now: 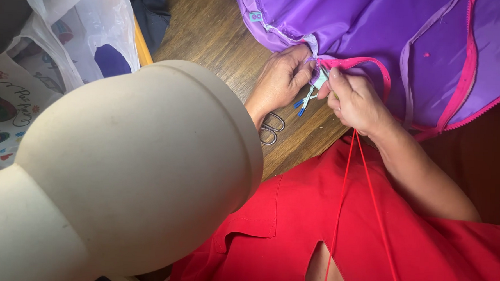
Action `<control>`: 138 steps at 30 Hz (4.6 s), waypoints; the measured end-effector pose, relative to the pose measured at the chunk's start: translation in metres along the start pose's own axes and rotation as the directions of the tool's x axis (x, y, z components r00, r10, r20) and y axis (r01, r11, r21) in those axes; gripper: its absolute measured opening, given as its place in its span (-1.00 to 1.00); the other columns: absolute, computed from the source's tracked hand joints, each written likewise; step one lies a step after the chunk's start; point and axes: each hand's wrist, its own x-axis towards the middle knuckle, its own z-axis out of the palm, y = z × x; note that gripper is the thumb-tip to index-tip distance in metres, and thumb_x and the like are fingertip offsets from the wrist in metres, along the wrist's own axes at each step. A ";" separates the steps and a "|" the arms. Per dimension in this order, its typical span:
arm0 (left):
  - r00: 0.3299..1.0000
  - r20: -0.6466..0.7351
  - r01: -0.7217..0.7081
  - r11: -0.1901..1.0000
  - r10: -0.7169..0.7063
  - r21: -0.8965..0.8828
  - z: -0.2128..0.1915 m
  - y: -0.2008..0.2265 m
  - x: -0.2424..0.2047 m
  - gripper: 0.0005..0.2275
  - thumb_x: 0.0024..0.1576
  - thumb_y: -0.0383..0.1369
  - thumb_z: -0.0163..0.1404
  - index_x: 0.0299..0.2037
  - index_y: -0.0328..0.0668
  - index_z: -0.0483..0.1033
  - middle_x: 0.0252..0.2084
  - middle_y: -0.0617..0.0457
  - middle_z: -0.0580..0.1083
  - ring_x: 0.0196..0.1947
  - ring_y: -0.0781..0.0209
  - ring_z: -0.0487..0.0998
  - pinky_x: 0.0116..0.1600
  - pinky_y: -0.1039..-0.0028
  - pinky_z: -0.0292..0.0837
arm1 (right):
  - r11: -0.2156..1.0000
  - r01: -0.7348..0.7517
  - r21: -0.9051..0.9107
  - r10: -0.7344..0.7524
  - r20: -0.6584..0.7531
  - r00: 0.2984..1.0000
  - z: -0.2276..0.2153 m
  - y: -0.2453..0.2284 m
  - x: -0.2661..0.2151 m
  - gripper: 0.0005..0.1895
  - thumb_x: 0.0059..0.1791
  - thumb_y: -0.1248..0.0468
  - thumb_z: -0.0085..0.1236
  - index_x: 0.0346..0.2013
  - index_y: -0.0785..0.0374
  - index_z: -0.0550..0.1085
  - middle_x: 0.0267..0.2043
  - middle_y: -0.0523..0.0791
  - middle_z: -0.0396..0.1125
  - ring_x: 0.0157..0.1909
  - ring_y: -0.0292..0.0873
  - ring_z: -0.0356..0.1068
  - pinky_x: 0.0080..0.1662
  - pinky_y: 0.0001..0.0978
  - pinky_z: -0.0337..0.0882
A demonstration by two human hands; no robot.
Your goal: Repairing a purple backpack by hand sewing the fabric near the zipper using a needle and thread
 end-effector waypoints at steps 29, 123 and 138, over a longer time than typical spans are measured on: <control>0.999 -0.018 -0.038 0.999 0.038 0.033 0.007 -0.014 0.002 -0.82 0.20 -0.32 -0.13 -0.43 -0.11 0.19 -0.50 0.04 0.34 -0.48 -0.08 0.33 -0.31 0.18 0.20 | 0.940 -0.338 0.048 0.333 0.089 0.939 -0.005 -0.015 0.016 -0.46 0.18 -0.20 -0.31 -0.44 0.13 0.23 -0.67 -0.26 -0.11 -0.75 -0.41 -0.25 -0.70 -0.47 -0.26; 0.994 -0.008 0.106 0.994 -0.107 -0.026 0.005 0.000 0.001 -0.80 0.24 -0.25 -0.06 -0.39 -0.14 0.42 -0.49 -0.16 0.39 -0.35 -0.35 0.50 -0.13 0.03 0.38 | 0.822 -0.055 0.567 0.115 -0.070 0.991 0.026 0.008 0.004 -0.51 0.18 -0.03 -0.01 -0.44 0.31 0.38 -0.75 -0.29 -0.08 -0.84 -0.47 -0.05 -0.82 -0.65 -0.01; 0.982 -0.047 0.186 0.971 -0.181 0.152 -0.003 0.036 0.001 -0.75 0.25 -0.20 -0.08 -0.39 -0.17 0.43 -0.47 -0.23 0.46 -0.32 -0.40 0.53 -0.11 -0.04 0.41 | 0.894 -0.017 0.448 0.065 -0.092 0.994 0.020 0.009 -0.010 -0.48 0.19 -0.02 -0.06 -0.44 0.36 0.39 -0.77 -0.26 -0.02 -0.87 -0.46 -0.03 -0.86 -0.60 -0.02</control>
